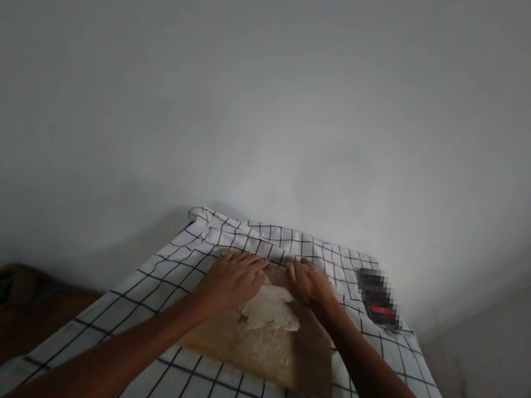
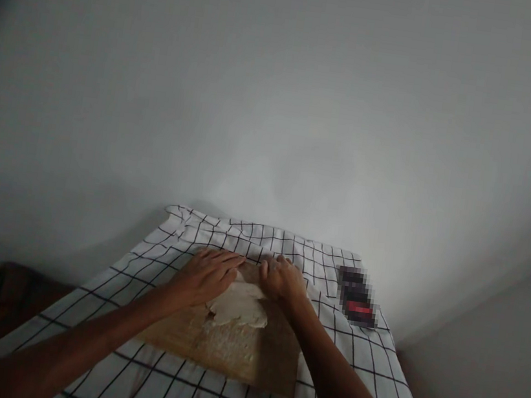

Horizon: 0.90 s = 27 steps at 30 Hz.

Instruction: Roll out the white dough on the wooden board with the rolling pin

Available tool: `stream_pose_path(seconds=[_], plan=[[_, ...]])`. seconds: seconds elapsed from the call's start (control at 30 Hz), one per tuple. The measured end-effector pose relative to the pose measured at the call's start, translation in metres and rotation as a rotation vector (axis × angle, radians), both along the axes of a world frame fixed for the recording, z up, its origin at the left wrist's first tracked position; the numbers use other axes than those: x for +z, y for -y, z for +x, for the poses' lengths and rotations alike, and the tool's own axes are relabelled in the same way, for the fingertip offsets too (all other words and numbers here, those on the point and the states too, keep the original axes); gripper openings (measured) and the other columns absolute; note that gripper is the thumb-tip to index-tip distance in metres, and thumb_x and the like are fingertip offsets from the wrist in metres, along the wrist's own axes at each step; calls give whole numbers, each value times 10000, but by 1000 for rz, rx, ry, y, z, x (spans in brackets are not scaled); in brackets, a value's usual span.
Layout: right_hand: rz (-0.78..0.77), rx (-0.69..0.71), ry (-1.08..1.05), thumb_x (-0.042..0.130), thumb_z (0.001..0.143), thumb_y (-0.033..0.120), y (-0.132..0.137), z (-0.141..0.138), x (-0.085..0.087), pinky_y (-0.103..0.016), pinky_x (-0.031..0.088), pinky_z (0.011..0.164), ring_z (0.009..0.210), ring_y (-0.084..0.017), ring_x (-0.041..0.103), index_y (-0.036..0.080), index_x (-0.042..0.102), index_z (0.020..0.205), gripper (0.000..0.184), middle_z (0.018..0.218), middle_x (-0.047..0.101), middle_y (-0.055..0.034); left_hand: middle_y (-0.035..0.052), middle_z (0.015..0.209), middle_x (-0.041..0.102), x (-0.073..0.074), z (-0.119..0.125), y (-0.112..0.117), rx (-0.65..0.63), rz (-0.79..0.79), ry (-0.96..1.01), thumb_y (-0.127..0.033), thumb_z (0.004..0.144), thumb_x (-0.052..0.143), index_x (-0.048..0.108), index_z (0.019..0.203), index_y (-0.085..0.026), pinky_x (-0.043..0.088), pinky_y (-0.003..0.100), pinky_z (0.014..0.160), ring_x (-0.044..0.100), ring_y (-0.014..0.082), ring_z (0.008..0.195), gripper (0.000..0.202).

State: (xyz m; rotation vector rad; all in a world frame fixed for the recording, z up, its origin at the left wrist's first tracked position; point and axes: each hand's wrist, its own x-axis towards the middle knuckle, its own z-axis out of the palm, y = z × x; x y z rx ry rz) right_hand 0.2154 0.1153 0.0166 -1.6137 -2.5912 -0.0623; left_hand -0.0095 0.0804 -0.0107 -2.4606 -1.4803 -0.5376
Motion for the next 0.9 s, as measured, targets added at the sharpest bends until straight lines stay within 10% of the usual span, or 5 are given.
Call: stream_pose_path(seconds=[0.17,0.4,0.9], plan=[[-21,55,75,409,1068,239,-9,-1,0,-383,482,965,1173,-265,637,197,700,1223,332,1245,716,-140,112,1338,737,7,0,-6,37,-46,-31,-272,1049,443,686,1338,-192,488,502,1063,675,284,1211,386],[67,-72,-79,375,1085,315,51,10,-7,-423,459,1028,1227,-265,612,231,673,1293,373,1351,675,-112,120,1491,642,10,6,49,-15,51,-24,-231,1048,411,654,1351,-188,380,573,1206,538,304,1422,391],[265,-75,-283,366,1117,424,140,12,-52,-489,313,1246,1471,-275,476,205,557,1511,489,1582,533,-93,19,1613,539,-30,-10,109,-66,115,0,-325,1092,372,462,1590,-286,371,454,1259,499,229,1483,508]])
